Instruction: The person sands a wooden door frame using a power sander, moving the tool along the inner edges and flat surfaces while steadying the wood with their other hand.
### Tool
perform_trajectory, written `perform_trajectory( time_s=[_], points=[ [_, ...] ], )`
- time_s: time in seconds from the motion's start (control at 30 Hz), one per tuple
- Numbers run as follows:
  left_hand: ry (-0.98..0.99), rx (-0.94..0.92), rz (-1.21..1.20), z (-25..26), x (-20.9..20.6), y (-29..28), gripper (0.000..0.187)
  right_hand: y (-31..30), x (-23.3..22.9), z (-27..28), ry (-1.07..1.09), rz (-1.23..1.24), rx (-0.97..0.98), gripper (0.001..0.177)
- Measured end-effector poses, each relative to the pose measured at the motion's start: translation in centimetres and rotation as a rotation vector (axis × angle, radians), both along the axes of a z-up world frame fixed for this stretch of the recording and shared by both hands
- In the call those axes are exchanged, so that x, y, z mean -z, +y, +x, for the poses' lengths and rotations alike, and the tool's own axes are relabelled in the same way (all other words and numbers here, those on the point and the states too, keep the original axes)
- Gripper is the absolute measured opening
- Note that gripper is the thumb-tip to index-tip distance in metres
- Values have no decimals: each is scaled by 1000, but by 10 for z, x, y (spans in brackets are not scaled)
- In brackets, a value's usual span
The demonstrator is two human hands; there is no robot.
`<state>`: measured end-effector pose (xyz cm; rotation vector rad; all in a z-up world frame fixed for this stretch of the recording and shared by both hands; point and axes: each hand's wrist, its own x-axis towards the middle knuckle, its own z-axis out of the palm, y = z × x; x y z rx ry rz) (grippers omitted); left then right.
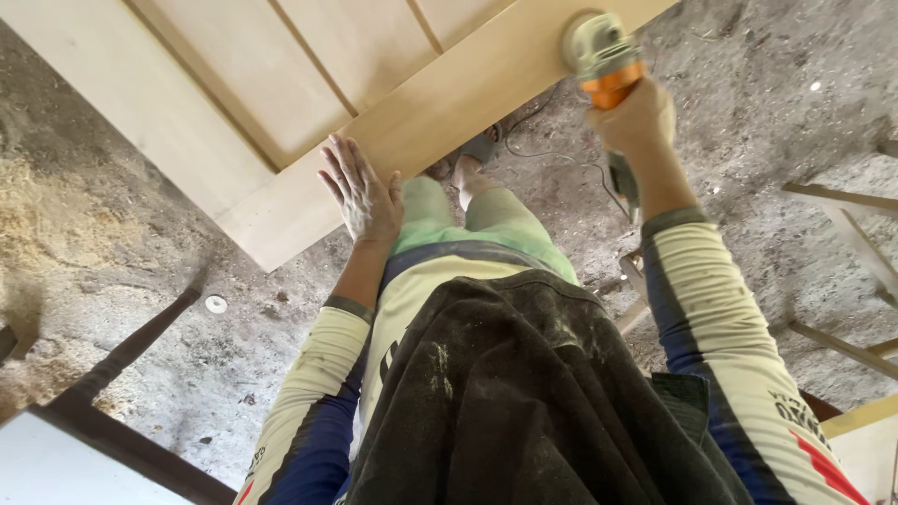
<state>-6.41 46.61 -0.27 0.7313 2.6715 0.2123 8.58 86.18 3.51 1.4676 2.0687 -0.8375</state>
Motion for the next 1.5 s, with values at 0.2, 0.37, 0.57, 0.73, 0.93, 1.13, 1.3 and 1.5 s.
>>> perform_trajectory(
  time_s=[0.2, 0.37, 0.57, 0.73, 0.93, 1.13, 1.3, 1.5],
  points=[
    [-73, -81, 37, -40, -14, -66, 94, -145, -42, -65, 174, -8, -371, 44],
    [13, -172, -64, -40, -15, -122, 80, -207, -62, -78, 126, -120, -663, 51],
    [82, -277, -96, -31, -7, -132, 79, -174, -62, -66, 96, -141, -646, 49],
    [44, -252, -89, -22, -3, -100, 80, -116, -38, -31, 20, -106, -655, 47],
    [51, -217, -29, -8, -14, -69, 82, -39, -15, 9, -101, -6, -629, 51],
    [25, -299, -42, 1, -21, -83, 79, 12, -15, 24, -11, 56, -325, 48],
    [-13, -395, -105, 7, -24, -109, 79, -38, -11, -7, 30, 41, -271, 48],
    [-28, -524, -220, 2, -14, -156, 77, -190, -26, -76, 27, -101, -682, 34]
  ],
)
